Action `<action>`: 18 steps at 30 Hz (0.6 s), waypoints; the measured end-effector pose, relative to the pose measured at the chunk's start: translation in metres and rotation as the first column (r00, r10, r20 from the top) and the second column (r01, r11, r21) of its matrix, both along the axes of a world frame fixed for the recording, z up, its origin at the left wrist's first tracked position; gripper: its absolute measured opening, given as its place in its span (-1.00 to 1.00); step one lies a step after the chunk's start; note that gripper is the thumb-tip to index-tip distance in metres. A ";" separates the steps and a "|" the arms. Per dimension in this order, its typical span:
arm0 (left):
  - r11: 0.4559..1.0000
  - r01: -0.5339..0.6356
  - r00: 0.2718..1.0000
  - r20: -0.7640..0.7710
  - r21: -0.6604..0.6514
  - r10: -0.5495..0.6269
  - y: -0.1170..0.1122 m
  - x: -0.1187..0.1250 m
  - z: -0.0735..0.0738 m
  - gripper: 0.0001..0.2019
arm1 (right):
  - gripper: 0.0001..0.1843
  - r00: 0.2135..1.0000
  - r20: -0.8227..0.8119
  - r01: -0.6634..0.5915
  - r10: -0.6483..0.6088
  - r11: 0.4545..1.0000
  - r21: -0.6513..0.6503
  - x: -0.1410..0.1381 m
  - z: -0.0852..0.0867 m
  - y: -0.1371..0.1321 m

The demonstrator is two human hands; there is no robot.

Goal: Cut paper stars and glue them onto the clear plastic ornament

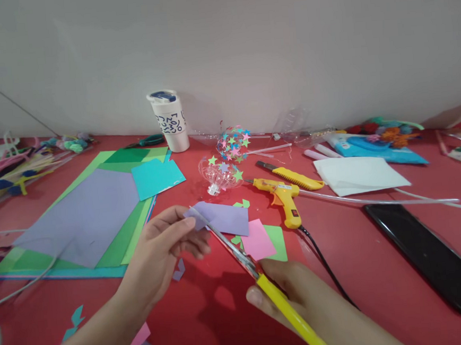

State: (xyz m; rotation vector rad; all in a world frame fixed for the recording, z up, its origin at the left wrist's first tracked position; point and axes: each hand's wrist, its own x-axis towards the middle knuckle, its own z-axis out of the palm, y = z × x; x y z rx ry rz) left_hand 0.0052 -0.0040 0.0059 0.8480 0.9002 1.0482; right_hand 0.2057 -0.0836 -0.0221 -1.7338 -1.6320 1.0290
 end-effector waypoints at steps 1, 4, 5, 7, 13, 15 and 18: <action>0.999 -0.020 0.999 -0.024 0.027 0.021 0.001 -0.001 0.001 -0.91 | -0.61 1.000 0.005 -0.016 0.016 1.000 -0.007 0.001 -0.001 0.001; 0.995 -0.049 0.997 -0.062 0.082 0.054 0.004 -0.003 0.001 -0.91 | -0.57 0.999 -0.013 -0.051 0.051 0.998 -0.019 0.001 0.000 0.004; 0.996 -0.034 0.997 -0.064 0.085 0.040 0.005 -0.004 0.001 -0.91 | -0.55 0.998 -0.032 -0.046 0.045 0.999 -0.021 -0.001 0.002 0.004; 0.996 -0.001 0.998 -0.064 0.086 0.007 0.005 -0.004 0.000 -0.90 | -0.51 0.995 -0.090 -0.036 0.032 0.999 -0.041 -0.005 0.007 0.005; 0.996 0.016 0.997 -0.073 0.090 -0.010 0.003 -0.004 0.000 -0.90 | -0.30 0.968 -0.227 -0.162 0.108 0.959 -0.232 -0.008 0.024 0.008; 0.995 0.027 0.997 -0.068 0.096 -0.021 0.003 -0.004 -0.001 -0.90 | -0.29 0.967 -0.224 -0.177 0.118 0.947 -0.268 -0.007 0.026 0.010; 0.993 0.041 0.997 -0.075 0.114 -0.032 0.005 -0.005 -0.002 -0.90 | -0.29 0.967 -0.210 -0.197 0.145 0.949 -0.248 -0.005 0.024 0.011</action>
